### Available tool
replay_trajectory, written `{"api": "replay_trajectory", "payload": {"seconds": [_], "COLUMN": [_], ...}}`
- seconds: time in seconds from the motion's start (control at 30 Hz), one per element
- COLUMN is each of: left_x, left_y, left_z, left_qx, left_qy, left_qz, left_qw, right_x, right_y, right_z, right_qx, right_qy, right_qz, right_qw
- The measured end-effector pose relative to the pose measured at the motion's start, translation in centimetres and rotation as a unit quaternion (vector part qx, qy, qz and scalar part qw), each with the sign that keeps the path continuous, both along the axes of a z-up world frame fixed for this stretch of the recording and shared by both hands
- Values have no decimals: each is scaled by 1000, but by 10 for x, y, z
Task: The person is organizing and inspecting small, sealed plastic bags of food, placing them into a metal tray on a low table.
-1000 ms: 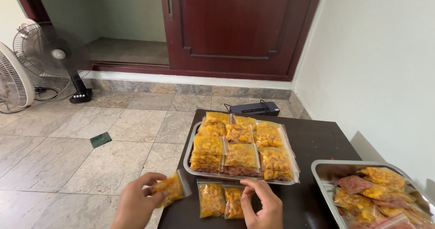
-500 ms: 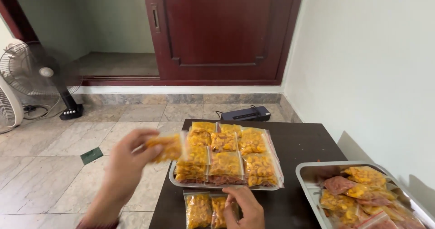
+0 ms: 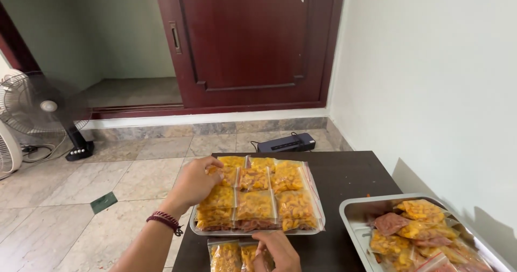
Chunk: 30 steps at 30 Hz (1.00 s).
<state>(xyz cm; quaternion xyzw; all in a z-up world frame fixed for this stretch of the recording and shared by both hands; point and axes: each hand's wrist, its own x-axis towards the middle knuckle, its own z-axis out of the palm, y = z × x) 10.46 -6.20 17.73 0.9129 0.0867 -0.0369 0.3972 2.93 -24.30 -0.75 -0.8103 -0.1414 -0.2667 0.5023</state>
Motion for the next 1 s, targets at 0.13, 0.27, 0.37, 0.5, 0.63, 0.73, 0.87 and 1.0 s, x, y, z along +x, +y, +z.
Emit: {"api": "replay_trajectory", "payload": {"seconds": [0.13, 0.27, 0.37, 0.5, 0.63, 0.73, 0.87, 1.0], "left_x": [-3, -5, -10, -3, -16, -20, -25, -24], "left_y": [-2, -4, -7, 3, 3, 7, 3, 3], "left_z": [1, -2, 1, -16, -9, -9, -4, -10], "left_qx": [-28, -30, -9, 91, 84, 123, 215, 236], "left_qy": [-14, -25, -25, -92, 3, 36, 65, 6], "left_qz": [6, -11, -26, -36, -125, -182, -207, -195], "left_qw": [999, 999, 999, 991, 989, 975, 952, 952], "right_x": [1, -3, 0, 4, -3, -3, -3, -1], "right_y": [1, 3, 3, 0, 1, 1, 2, 1], "right_z": [-3, 3, -1, -6, 4, 3, 4, 1], "right_qx": [9, 13, 11, 1, 4, 5, 2, 0], "right_qy": [-3, -4, -15, -30, -5, 9, 9, 5], "right_qz": [-5, -11, -18, -4, -4, 0, -9, -6], "right_qw": [1000, 1000, 1000, 1000, 1000, 1000, 1000, 1000]}}
